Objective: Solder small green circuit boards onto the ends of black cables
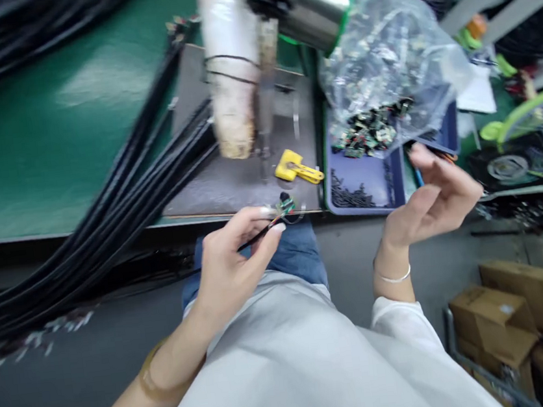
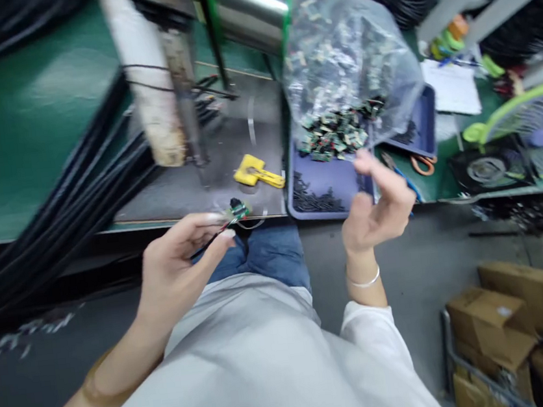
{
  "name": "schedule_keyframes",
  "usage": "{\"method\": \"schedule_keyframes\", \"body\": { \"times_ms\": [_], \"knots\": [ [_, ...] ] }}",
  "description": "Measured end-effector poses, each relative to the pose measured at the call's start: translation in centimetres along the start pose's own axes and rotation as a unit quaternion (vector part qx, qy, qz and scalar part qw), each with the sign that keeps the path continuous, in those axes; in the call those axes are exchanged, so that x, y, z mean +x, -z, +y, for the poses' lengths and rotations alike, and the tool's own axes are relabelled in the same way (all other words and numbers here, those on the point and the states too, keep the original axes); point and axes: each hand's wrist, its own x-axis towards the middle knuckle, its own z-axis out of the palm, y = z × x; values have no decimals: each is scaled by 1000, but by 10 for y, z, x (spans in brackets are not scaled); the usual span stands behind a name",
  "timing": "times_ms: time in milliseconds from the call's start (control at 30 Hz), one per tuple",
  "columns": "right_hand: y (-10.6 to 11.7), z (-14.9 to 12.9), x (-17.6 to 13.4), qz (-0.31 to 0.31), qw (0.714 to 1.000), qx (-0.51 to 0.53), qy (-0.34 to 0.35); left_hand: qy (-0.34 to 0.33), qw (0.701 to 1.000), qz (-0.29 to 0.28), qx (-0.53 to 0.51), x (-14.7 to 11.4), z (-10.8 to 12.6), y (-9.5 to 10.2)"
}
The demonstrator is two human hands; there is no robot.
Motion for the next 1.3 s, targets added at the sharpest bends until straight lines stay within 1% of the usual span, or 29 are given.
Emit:
{"method": "schedule_keyframes", "body": {
  "times_ms": [33, 67, 100, 167, 200, 267, 300, 367, 433, 500, 533, 600, 633, 667, 767, 800, 867, 900, 967, 1000, 1033, 1067, 1100, 1133, 1167, 1200, 1233, 1267, 1300],
  "knots": [
    [13, 18, 7, 48, 997, -55, 0, -10, 999, 29, 14, -7, -6, -3],
    [29, 38, 15, 78, 991, -107, -1, -34, 998, 51, 27, -14, -11, -7],
    [47, 60, 24, 90, 983, -159, 2, -70, 995, 64, 44, -20, -16, -10],
    [90, 106, 43, 95, 959, -266, -14, -177, 979, 62, 84, -29, -21, -16],
    [112, 129, 53, 86, 941, -325, -32, -225, 967, 54, 104, -32, -22, -19],
    [151, 172, 73, 40, 895, -436, -87, -300, 943, 26, 140, -37, -21, -24],
    [167, 191, 83, 16, 870, -479, -114, -322, 935, 7, 152, -39, -21, -26],
    [190, 223, 99, -42, 828, -537, -155, -333, 928, -47, 161, -42, -19, -30],
    [202, 245, 110, -95, 795, -562, -209, -296, 936, -126, 142, -43, -18, -31],
    [205, 257, 114, -129, 781, -560, -243, -212, 947, -217, 106, -42, -17, -27],
    [205, 261, 114, -137, 780, -556, -251, -162, 949, -257, 86, -41, -17, -24],
    [204, 266, 112, -139, 786, -545, -255, -69, 947, -309, 45, -38, -19, -14],
    [202, 267, 111, -137, 791, -539, -254, -29, 947, -319, 23, -37, -20, -9],
    [201, 269, 110, -134, 797, -533, -252, 3, 949, -316, 2, -36, -21, -5],
    [196, 272, 108, -123, 816, -511, -240, 62, 962, -265, -34, -36, -23, 1],
    [194, 272, 108, -119, 822, -504, -237, 67, 966, -246, -31, -37, -22, 0],
    [194, 273, 109, -112, 831, -492, -233, 51, 975, -215, -4, -39, -17, -5],
    [195, 272, 109, -109, 835, -487, -233, 27, 981, -193, 19, -39, -14, -9],
    [198, 267, 111, -109, 843, -473, -232, -58, 987, -127, 76, -39, -6, -17],
    [198, 263, 111, -111, 849, -464, -227, -116, 984, -86, 105, -38, -1, -20],
    [196, 255, 110, -114, 856, -454, -219, -179, 974, -42, 130, -37, 4, -23],
    [191, 244, 108, -118, 869, -436, -200, -236, 960, -14, 152, -34, 9, -25],
    [181, 229, 104, -116, 896, -399, -157, -290, 942, 17, 165, -31, 15, -27],
    [167, 208, 97, -103, 924, -351, -112, -328, 930, 27, 165, -28, 21, -28],
    [148, 183, 88, -64, 951, -295, -69, -353, 925, 10, 144, -24, 27, -28],
    [127, 152, 75, -11, 972, -231, -42, -342, 932, -33, 114, -19, 31, -28],
    [105, 117, 59, -14, 986, -158, -51, -322, 941, -83, 64, -14, 35, -27],
    [84, 81, 42, -44, 993, -81, -77, -272, 954, -127, 6, -10, 36, -26],
    [64, 46, 24, -90, 990, -26, -103, -205, 964, -158, -60, -5, 36, -23]
  ]
}}
